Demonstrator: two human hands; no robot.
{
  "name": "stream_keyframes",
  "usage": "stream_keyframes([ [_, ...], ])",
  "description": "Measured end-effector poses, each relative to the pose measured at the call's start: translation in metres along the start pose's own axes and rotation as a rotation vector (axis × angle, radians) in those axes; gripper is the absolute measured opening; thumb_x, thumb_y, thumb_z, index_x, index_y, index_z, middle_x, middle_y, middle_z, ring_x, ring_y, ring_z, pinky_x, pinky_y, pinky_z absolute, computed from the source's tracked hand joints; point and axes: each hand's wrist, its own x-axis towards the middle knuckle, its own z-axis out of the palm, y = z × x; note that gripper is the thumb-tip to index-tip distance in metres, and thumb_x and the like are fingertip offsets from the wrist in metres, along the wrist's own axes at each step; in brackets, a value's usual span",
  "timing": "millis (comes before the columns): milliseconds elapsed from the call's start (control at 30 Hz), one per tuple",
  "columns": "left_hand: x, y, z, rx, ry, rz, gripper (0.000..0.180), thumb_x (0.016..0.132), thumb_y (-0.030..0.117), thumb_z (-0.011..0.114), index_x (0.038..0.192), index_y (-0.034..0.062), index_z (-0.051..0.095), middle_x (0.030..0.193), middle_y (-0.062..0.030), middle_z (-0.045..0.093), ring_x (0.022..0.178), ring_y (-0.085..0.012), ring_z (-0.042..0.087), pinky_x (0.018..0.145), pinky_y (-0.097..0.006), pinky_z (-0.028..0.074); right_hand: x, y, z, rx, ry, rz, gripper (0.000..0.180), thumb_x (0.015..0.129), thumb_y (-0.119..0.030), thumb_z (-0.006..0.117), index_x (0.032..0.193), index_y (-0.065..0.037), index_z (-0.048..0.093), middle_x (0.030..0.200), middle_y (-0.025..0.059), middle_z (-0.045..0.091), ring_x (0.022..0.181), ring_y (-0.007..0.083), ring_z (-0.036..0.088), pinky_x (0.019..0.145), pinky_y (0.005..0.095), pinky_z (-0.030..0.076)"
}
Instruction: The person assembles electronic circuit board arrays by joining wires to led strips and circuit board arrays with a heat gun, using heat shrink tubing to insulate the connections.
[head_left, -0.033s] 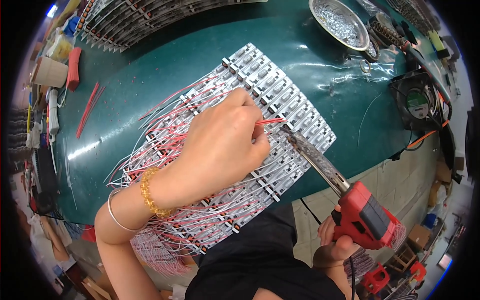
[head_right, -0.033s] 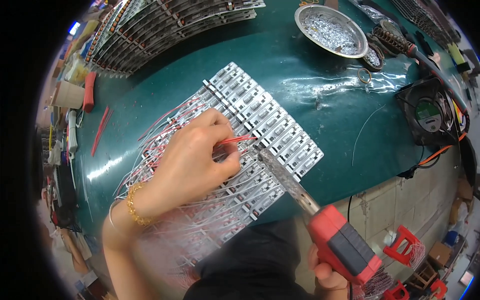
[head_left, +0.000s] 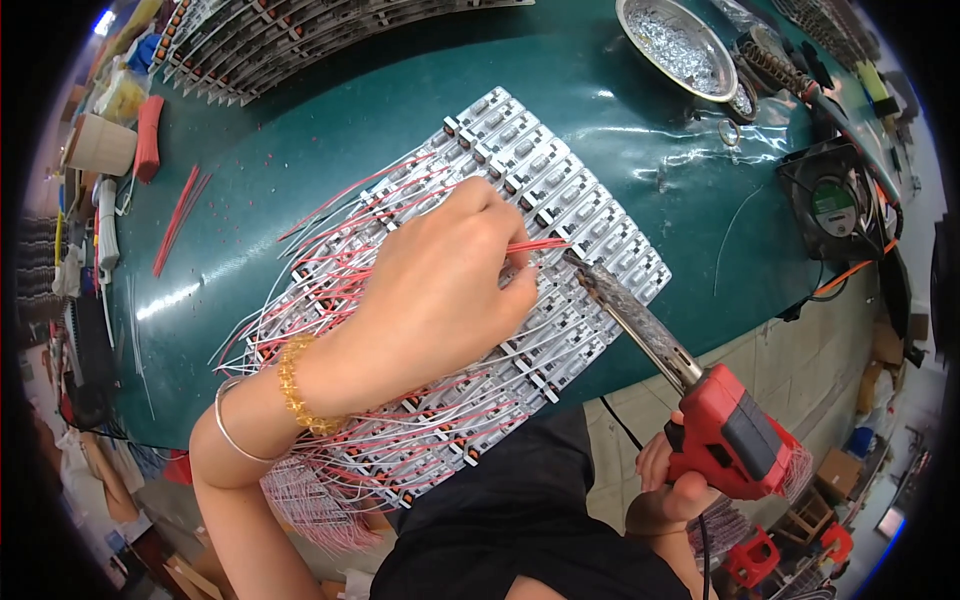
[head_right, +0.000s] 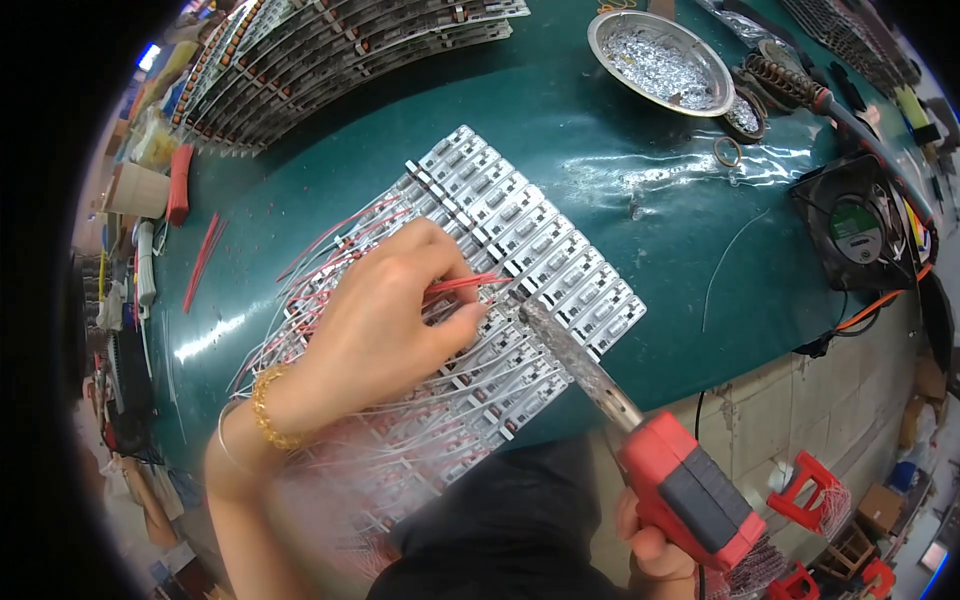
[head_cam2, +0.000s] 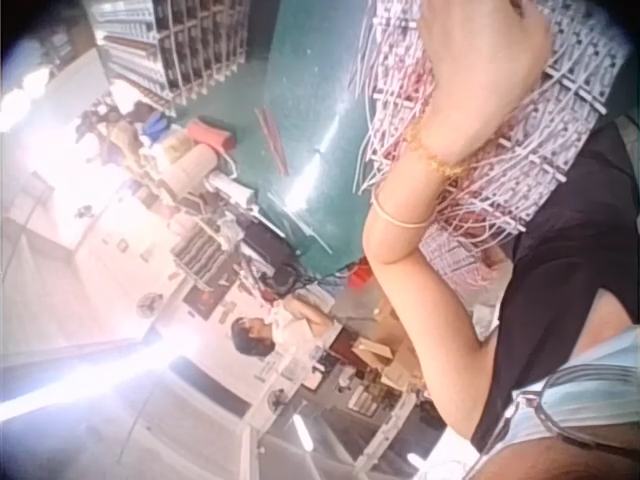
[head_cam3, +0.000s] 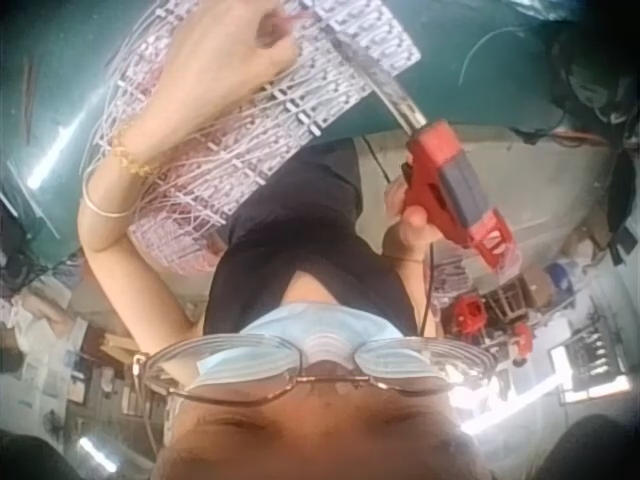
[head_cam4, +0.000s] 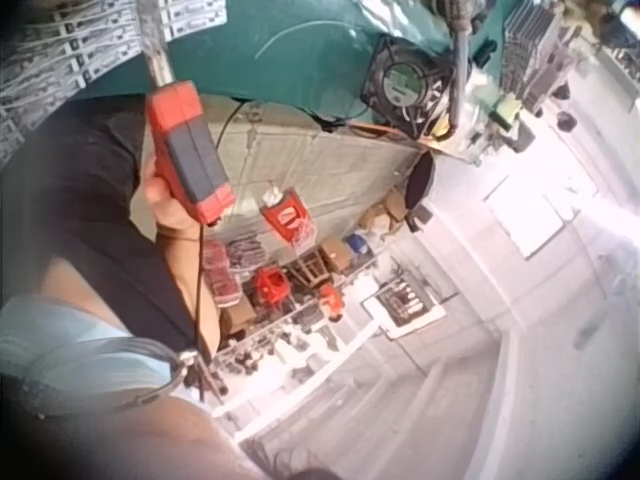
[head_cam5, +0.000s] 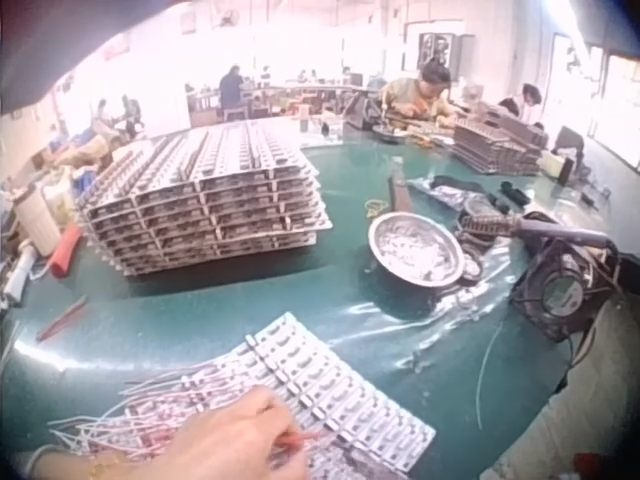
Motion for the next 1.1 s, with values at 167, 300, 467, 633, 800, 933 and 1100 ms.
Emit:
stream_keyframes([
  [167,-0.007,0.003,-0.006,-0.139,0.128,0.041,0.012,0.077,0.005,0.063,0.077,-0.0005,0.053,0.078,-0.0093,0.052,0.066,-0.0199,0.052,0.054,-0.029,0.043,-0.008,-0.001,-0.008,0.056,0.022,0.025,0.083,0.075,-0.059,0.058,0.123,0.006,0.038,0.042,-0.0001,0.041,0.035,0.0129,0.042,0.039,0.0259,0.039],
  [300,-0.023,0.008,0.01,-0.134,0.158,0.115,0.009,0.074,0.005,0.06,0.078,0.0011,0.053,0.078,-0.0104,0.05,0.06,-0.0287,0.055,0.051,-0.038,0.043,-0.017,-0.003,-0.006,0.014,0.096,0.021,0.086,0.074,-0.061,0.057,0.122,0.008,0.038,0.042,0.0004,0.041,0.034,0.0134,0.042,0.038,0.0259,0.038],
  [467,-0.025,0.0,0.021,-0.05,0.204,0.127,0.009,0.07,0.003,0.061,0.075,0.0017,0.053,0.079,-0.0082,0.05,0.054,-0.027,0.054,0.046,-0.036,0.042,-0.012,-0.001,-0.007,0.023,0.029,0.129,0.087,0.073,-0.061,0.058,0.12,0.01,0.039,0.042,0.0009,0.04,0.033,0.0136,0.04,0.037,0.026,0.038],
  [633,-0.025,0.003,0.021,-0.09,0.196,0.099,0.008,0.071,0.001,0.063,0.073,0.0005,0.055,0.078,-0.0077,0.052,0.057,-0.0215,0.055,0.049,-0.031,0.044,-0.012,0.0,-0.001,-0.002,0.085,0.087,0.081,0.073,-0.061,0.058,0.109,0.01,0.043,0.042,0.0016,0.04,0.034,0.014,0.041,0.037,0.0267,0.038],
  [800,-0.024,0.004,0.019,-0.118,0.172,0.067,0.009,0.074,-0.002,0.064,0.073,-0.0018,0.056,0.077,-0.0083,0.053,0.06,-0.017,0.056,0.052,-0.027,0.045,-0.008,-0.007,-0.004,0.028,0.036,0.145,0.072,0.074,-0.058,0.06,0.1,0.007,0.044,0.043,0.0025,0.042,0.036,0.014,0.043,0.038,0.0282,0.039],
  [933,-0.024,0.004,0.018,-0.095,0.17,0.072,0.009,0.074,-0.002,0.064,0.073,-0.0016,0.056,0.075,-0.0079,0.053,0.059,-0.0171,0.056,0.051,-0.026,0.044,-0.004,-0.006,-0.011,-0.018,-0.058,0.121,0.068,0.075,-0.054,0.062,0.101,0.006,0.045,0.045,0.0027,0.044,0.037,0.0141,0.044,0.04,0.0287,0.04],
  [1100,-0.023,0.004,0.019,-0.085,0.181,0.094,0.009,0.073,-0.001,0.065,0.072,-0.0014,0.056,0.074,-0.0081,0.053,0.058,-0.0182,0.055,0.051,-0.027,0.044,-0.011,-0.005,-0.018,0.034,-0.104,0.021,0.074,0.077,-0.054,0.061,0.114,0.008,0.043,0.046,0.0023,0.046,0.037,0.0143,0.045,0.042,0.0281,0.041],
])
